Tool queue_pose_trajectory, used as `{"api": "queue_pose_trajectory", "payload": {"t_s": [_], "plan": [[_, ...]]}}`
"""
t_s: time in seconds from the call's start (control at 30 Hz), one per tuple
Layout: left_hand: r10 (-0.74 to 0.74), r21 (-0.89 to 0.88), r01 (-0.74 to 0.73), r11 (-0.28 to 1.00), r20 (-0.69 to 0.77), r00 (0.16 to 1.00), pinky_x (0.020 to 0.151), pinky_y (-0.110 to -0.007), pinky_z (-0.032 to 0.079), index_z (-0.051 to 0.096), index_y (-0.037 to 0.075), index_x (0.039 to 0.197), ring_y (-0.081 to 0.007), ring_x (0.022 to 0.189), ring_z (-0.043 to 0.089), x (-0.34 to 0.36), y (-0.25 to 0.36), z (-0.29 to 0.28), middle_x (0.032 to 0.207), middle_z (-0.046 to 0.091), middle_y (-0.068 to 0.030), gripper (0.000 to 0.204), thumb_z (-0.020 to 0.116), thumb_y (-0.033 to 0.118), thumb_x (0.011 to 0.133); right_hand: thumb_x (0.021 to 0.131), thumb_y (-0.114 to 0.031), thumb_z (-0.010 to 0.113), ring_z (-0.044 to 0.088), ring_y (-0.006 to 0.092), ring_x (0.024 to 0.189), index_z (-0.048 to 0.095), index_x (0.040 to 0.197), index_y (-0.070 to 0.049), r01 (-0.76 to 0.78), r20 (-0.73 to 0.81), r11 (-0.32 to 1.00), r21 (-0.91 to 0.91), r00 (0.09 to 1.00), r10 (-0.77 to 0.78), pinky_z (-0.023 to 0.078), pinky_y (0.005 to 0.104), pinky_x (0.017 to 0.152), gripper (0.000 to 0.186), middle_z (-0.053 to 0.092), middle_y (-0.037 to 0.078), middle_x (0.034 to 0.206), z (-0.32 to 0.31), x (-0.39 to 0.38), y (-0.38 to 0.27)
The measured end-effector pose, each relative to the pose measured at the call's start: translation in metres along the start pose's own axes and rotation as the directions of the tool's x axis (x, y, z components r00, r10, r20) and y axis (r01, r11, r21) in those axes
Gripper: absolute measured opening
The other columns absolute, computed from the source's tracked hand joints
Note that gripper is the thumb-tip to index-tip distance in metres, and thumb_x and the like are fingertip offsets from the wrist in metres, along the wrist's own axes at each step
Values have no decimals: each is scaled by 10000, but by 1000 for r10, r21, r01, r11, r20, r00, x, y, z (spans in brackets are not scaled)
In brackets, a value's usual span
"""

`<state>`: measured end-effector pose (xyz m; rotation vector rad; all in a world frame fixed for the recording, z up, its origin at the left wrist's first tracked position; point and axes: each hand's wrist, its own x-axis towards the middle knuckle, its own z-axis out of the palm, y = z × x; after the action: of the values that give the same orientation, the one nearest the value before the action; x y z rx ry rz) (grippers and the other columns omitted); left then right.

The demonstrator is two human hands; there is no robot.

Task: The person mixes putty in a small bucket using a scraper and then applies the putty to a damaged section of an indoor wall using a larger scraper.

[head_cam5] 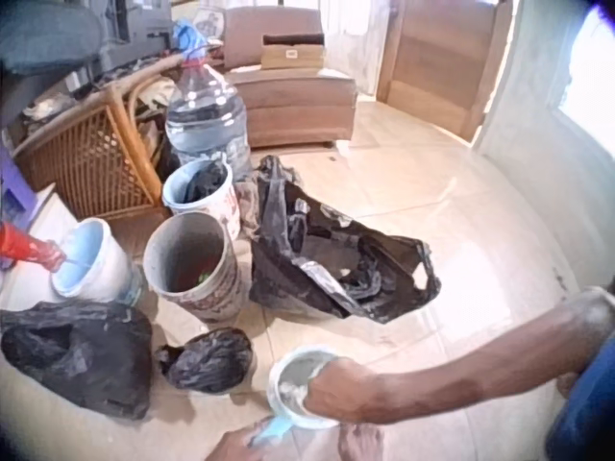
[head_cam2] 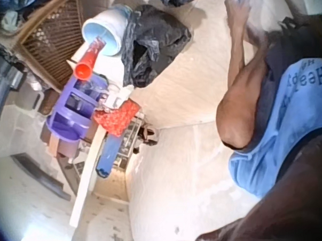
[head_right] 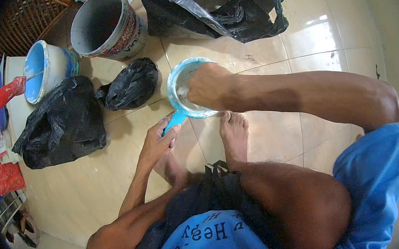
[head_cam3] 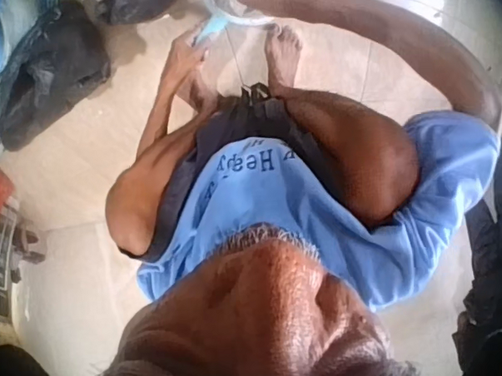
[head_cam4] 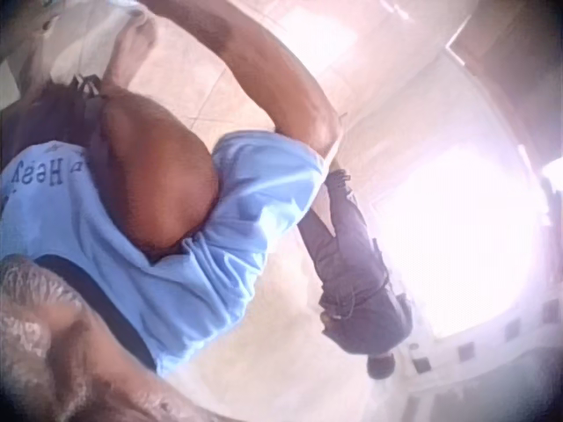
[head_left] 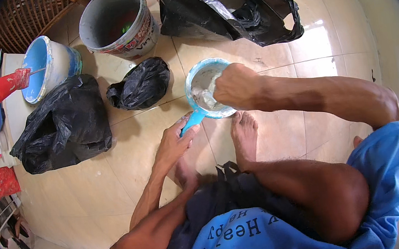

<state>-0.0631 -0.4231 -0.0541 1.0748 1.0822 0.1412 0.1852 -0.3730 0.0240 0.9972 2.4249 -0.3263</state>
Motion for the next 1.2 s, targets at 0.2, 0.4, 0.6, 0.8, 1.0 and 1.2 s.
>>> {"api": "queue_pose_trajectory", "payload": {"t_s": [0.2, 0.4, 0.6, 0.8, 1.0, 1.2], "plan": [[17, -62, -18, 998, -19, 1000, 516, -225, 371, 526, 57, 1373, -47, 575, 424, 2, -6, 3, 693, 485, 56, 502, 622, 302, 945, 688, -65, 705, 709, 254, 694, 705, 682, -76, -11, -24, 998, -55, 1000, 10, 524, 358, 563, 13, 704, 125, 725, -4, -2, 15], [13, -56, -14, 998, -6, 1000, 490, -218, 367, 476, 14, 1395, -36, 566, 415, 0, -3, 3, 713, 468, 50, 516, 603, 253, 956, 690, -78, 714, 702, 242, 693, 708, 672, -89, -25, -48, 999, 28, 998, 26, 508, 351, 537, 21, 702, 107, 725, -8, -5, 3], [-6, -44, 6, 999, -20, 1000, 476, -214, 353, 471, 8, 1395, -35, 562, 411, 2, -4, 6, 702, 457, 53, 512, 599, 238, 956, 694, -85, 715, 704, 246, 700, 711, 682, -91, -37, -12, 999, -17, 999, 37, 514, 355, 541, 14, 704, 108, 731, 16, 7, 20], [-29, -61, 28, 998, -23, 999, 504, -221, 375, 547, 56, 1349, -41, 572, 436, -2, 0, 5, 682, 489, 53, 471, 630, 280, 943, 699, -91, 716, 706, 249, 706, 714, 691, -93, -88, -76, 996, 33, 993, 90, 520, 360, 545, 8, 705, 109, 737, -12, -21, 12], [8, -8, -9, 1000, -32, 999, 509, -226, 383, 540, 39, 1352, -43, 574, 442, 4, -7, 4, 698, 511, 43, 480, 625, 279, 945, 703, -97, 717, 708, 252, 713, 717, 701, -95, -25, -29, 1000, -17, 999, 24, 526, 365, 549, 3, 707, 110, 744, 19, 14, 12], [24, 2, -24, 1000, -20, 1000, 524, -233, 397, 531, 44, 1364, -51, 568, 451, 2, -4, 5, 701, 519, 37, 494, 625, 282, 941, 707, -103, 718, 711, 256, 720, 720, 710, -96, -69, -75, 997, -27, 995, 67, 532, 369, 553, 7, 709, 111, 750, -7, -11, 21]]}}
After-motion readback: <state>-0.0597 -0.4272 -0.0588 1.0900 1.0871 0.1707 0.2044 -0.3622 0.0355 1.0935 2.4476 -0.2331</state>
